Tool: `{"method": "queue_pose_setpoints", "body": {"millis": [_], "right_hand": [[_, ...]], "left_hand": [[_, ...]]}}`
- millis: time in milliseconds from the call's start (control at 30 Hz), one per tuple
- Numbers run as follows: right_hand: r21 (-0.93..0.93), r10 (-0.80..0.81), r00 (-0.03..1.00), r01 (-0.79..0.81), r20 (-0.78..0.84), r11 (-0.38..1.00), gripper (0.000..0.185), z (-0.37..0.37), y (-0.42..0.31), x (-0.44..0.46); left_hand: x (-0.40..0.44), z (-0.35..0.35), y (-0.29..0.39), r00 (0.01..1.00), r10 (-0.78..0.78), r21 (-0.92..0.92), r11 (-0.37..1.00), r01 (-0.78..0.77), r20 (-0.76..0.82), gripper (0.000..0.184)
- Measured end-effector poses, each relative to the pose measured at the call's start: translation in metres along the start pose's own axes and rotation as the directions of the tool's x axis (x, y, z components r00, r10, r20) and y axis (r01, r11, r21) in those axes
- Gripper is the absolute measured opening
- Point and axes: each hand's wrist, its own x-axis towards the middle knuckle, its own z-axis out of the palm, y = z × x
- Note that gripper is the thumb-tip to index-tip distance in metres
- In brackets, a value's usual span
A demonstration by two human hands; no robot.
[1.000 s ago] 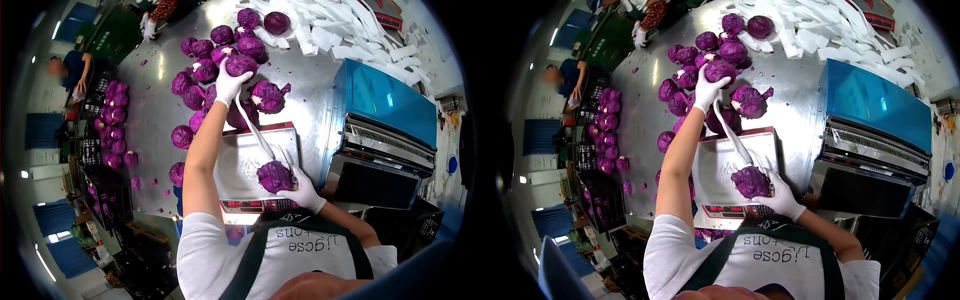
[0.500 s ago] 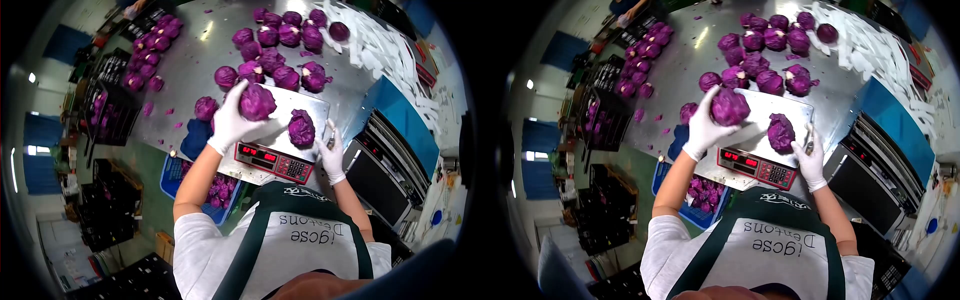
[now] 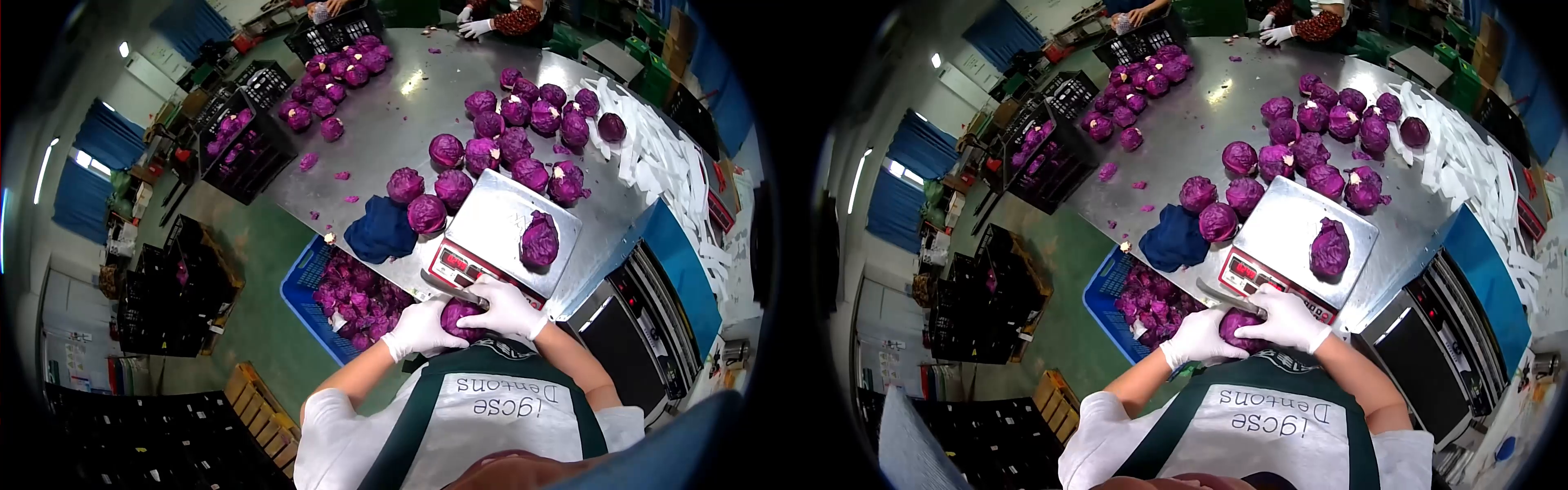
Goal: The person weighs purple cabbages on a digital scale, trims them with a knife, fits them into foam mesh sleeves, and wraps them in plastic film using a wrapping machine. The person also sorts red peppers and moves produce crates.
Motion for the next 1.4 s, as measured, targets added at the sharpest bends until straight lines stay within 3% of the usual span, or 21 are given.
{"method": "queue_pose_setpoints", "body": {"millis": [100,233,367,400,467,533,667,733,767,833,867,1000,1067,1100,1133,1167,1200,1233,1333,1367,1400], "right_hand": [[0.166,-0.042,0.999,0.039,0.017,0.985,0.056,0.014,0.014,0.009],[-0.05,0.085,0.992,-0.081,0.097,0.995,0.044,0.017,-0.013,0.017],[0.102,0.067,0.989,-0.081,0.133,0.991,0.035,0.03,-0.004,0.031],[0.375,0.042,0.988,-0.096,0.148,0.922,0.029,0.044,0.013,0.033],[0.507,0.163,0.953,-0.276,0.258,0.816,0.023,0.038,0.007,0.04],[0.51,-0.066,0.99,-0.005,0.121,0.86,0.023,0.071,0.028,0.053],[0.062,-0.148,0.967,0.138,0.205,0.989,0.04,0.048,-0.028,0.051],[0.006,-0.117,0.95,0.121,0.29,0.993,0.036,0.06,-0.026,0.061],[0.179,-0.146,0.946,0.096,0.29,0.979,0.031,0.069,-0.02,0.064],[0.483,-0.198,0.979,0.15,0.048,0.863,0.022,0.081,-0.012,0.08],[0.628,-0.176,0.979,0.202,-0.103,0.752,0.018,0.07,-0.021,0.091],[0.835,0.135,0.825,0.535,-0.549,0.128,0.004,0.017,-0.071,0.124],[0.906,0.074,0.908,0.401,-0.413,0.135,0.016,0.027,-0.096,0.128],[0.748,-0.153,0.929,0.362,-0.336,0.556,0.025,0.047,-0.09,0.133],[0.384,-0.371,0.897,0.438,-0.24,0.813,0.034,0.067,-0.085,0.138],[0.217,-0.339,0.94,0.34,-0.042,0.915,0.035,0.09,-0.074,0.134],[0.112,-0.324,0.938,0.312,0.123,0.944,0.036,0.09,-0.07,0.123],[0.064,-0.309,0.95,0.306,0.051,0.95,0.035,0.089,-0.063,0.107],[-0.05,-0.167,0.963,0.181,0.212,0.982,0.037,0.058,-0.048,0.084],[-0.028,-0.173,0.971,0.18,0.167,0.983,0.036,0.063,-0.04,0.084],[-0.007,-0.178,0.977,0.18,0.12,0.984,0.036,0.071,-0.026,0.088]], "left_hand": [[-0.011,0.003,-0.004,0.998,0.026,-0.024,0.999,-0.028,-0.056,0.096],[-0.018,0.007,-0.009,0.997,-0.026,-0.002,1.0,0.026,-0.069,0.094],[-0.028,0.01,-0.013,0.991,-0.049,0.019,0.998,0.052,-0.125,0.097],[-0.03,0.014,-0.018,0.987,-0.029,-0.006,1.0,0.028,-0.161,0.097],[-0.036,0.022,-0.028,0.967,-0.038,-0.016,0.999,0.035,-0.253,0.097],[-0.041,0.025,-0.033,0.961,-0.068,-0.069,0.996,0.052,-0.268,0.097],[-0.051,0.034,-0.04,0.925,-0.093,-0.113,0.992,0.055,-0.368,0.086],[-0.058,0.032,-0.038,0.93,-0.165,-0.147,0.982,0.122,-0.328,0.088],[-0.061,0.033,-0.037,0.919,-0.168,-0.155,0.981,0.119,-0.357,0.086],[-0.066,0.045,-0.052,0.888,-0.158,-0.241,0.969,0.055,-0.433,0.087],[-0.069,0.038,-0.037,0.879,-0.259,-0.449,0.892,0.059,-0.399,0.092],[-0.068,0.047,-0.039,0.798,-0.304,-0.29,0.942,0.17,-0.52,0.084],[-0.065,0.053,-0.044,0.764,-0.288,-0.316,0.942,0.117,-0.577,0.08],[-0.065,0.052,-0.043,0.747,-0.26,-0.319,0.945,0.067,-0.612,0.076],[-0.064,0.054,-0.049,0.778,-0.298,-0.408,0.911,0.059,-0.553,0.079],[-0.064,0.055,-0.061,0.807,-0.326,-0.487,0.872,0.056,-0.492,0.082],[-0.062,0.053,-0.069,0.834,-0.346,-0.562,0.825,0.053,-0.43,0.084],[-0.059,0.041,-0.053,0.832,-0.396,-0.59,0.8,0.105,-0.389,0.081],[-0.053,0.018,-0.038,0.839,-0.25,-0.514,0.857,-0.041,-0.484,0.08],[-0.052,0.016,-0.054,0.868,-0.157,-0.249,0.968,0.04,-0.471,0.082],[-0.053,0.018,-0.062,0.885,-0.158,-0.245,0.968,0.051,-0.437,0.083]]}}
